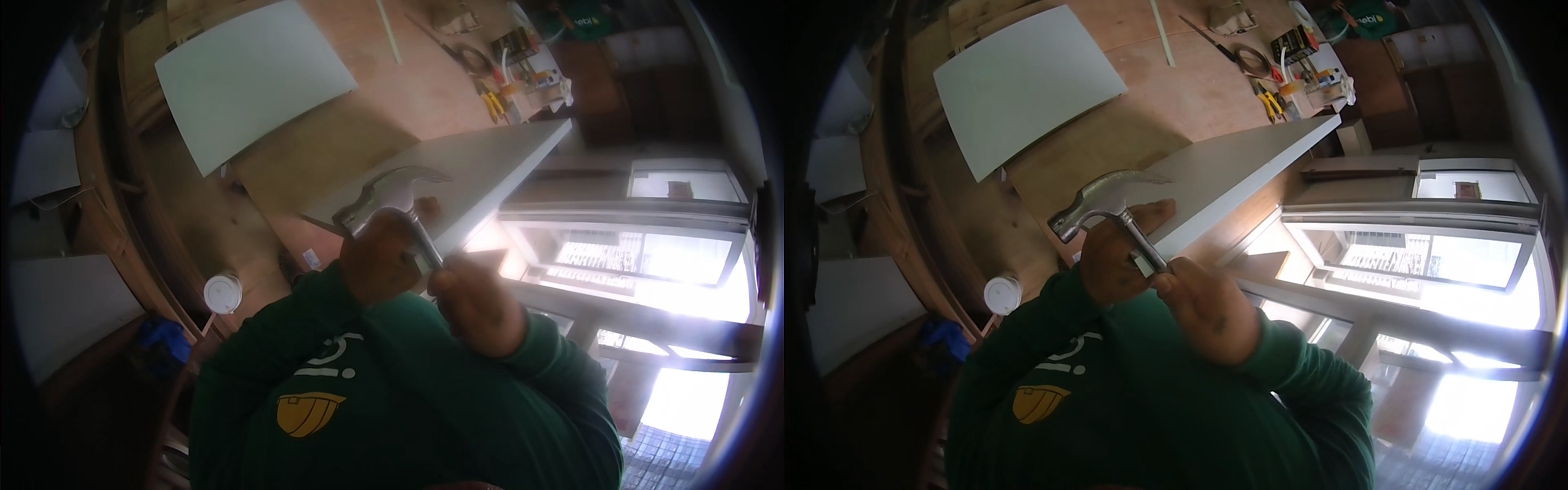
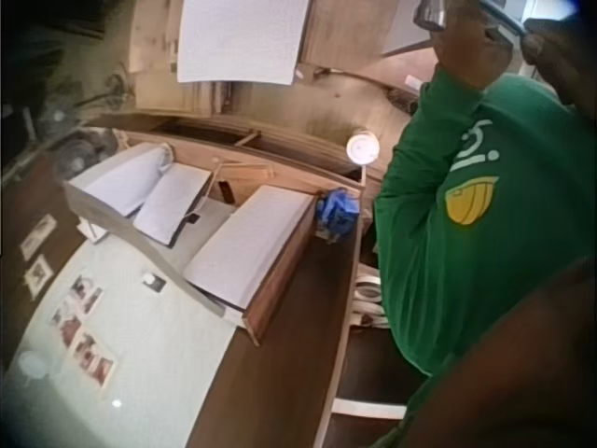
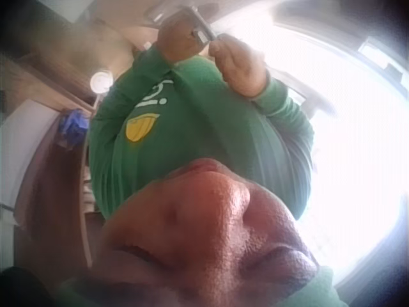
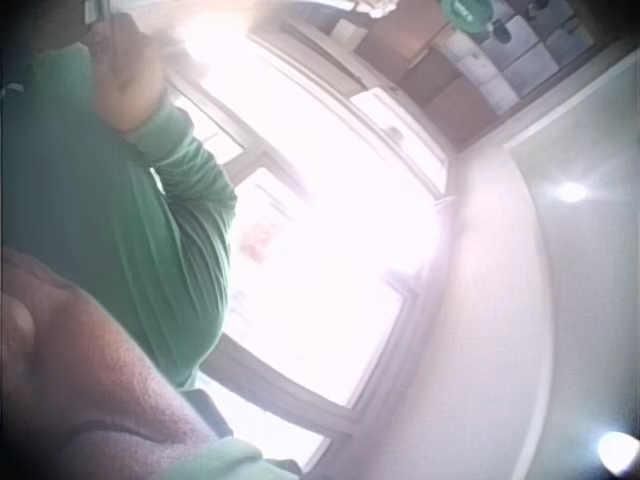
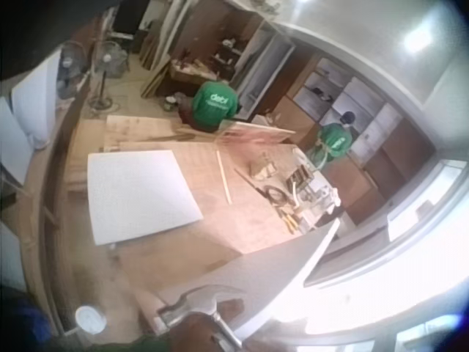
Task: The person aligns a white trim strip with the edge of a white board. They tap the strip into place using a hammer while holding the board steady on a wooden workbench.
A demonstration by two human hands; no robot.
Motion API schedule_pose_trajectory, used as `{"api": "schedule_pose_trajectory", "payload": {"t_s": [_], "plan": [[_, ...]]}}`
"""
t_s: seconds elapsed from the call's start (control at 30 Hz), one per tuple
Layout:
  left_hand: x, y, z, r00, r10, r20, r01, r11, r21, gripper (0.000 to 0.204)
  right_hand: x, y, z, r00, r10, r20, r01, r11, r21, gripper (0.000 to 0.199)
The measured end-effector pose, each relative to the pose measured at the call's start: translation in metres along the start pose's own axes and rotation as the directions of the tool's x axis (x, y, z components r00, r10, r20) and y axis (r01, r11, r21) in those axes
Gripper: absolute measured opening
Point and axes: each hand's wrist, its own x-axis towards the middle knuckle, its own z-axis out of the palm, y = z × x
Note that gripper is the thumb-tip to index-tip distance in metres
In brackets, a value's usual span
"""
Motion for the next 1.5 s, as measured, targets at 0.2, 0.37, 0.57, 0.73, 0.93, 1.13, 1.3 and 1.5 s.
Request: {"api": "schedule_pose_trajectory", "payload": {"t_s": [0.2,0.37,0.57,0.73,0.93,1.13,1.3,1.5], "plan": [[0.002,-0.003,-0.004,0.998,0.045,0.033,-0.047,0.997,0.059,0.068,0.001,0.0,0.002,0.998,-0.055,0.026,0.054,0.998,0.043,0.031],[0.006,-0.004,-0.011,0.993,-0.024,0.116,0.017,0.998,0.058,0.068,0.004,0.009,0.001,0.983,-0.184,0.005,0.183,0.981,0.057,0.028],[0.016,0.006,-0.013,0.998,-0.043,0.054,0.039,0.997,0.067,0.05,0.014,0.045,-0.002,0.927,-0.325,-0.187,0.338,0.94,0.038,0.029],[0.023,0.01,-0.015,0.995,-0.074,0.063,0.071,0.997,0.04,0.04,0.031,0.076,-0.034,0.856,-0.398,-0.331,0.393,0.916,-0.086,0.03],[0.025,0.012,-0.014,0.982,-0.174,0.073,0.179,0.981,-0.078,0.044,0.053,0.105,-0.087,0.778,-0.378,-0.502,0.335,0.925,-0.177,0.031],[0.025,0.009,-0.013,0.969,-0.233,0.083,0.24,0.967,-0.083,0.041,0.072,0.128,-0.152,0.821,-0.082,-0.566,0.033,0.995,-0.096,0.035],[0.032,0.008,-0.014,0.988,-0.142,0.06,0.145,0.989,-0.04,0.03,0.088,0.138,-0.186,0.791,-0.112,-0.602,0.014,0.986,-0.165,0.043],[0.033,0.008,-0.018,0.979,-0.148,0.138,0.148,0.989,0.014,0.035,0.107,0.162,-0.245,0.771,0.063,-0.634,-0.148,0.985,-0.083,0.045]]}}
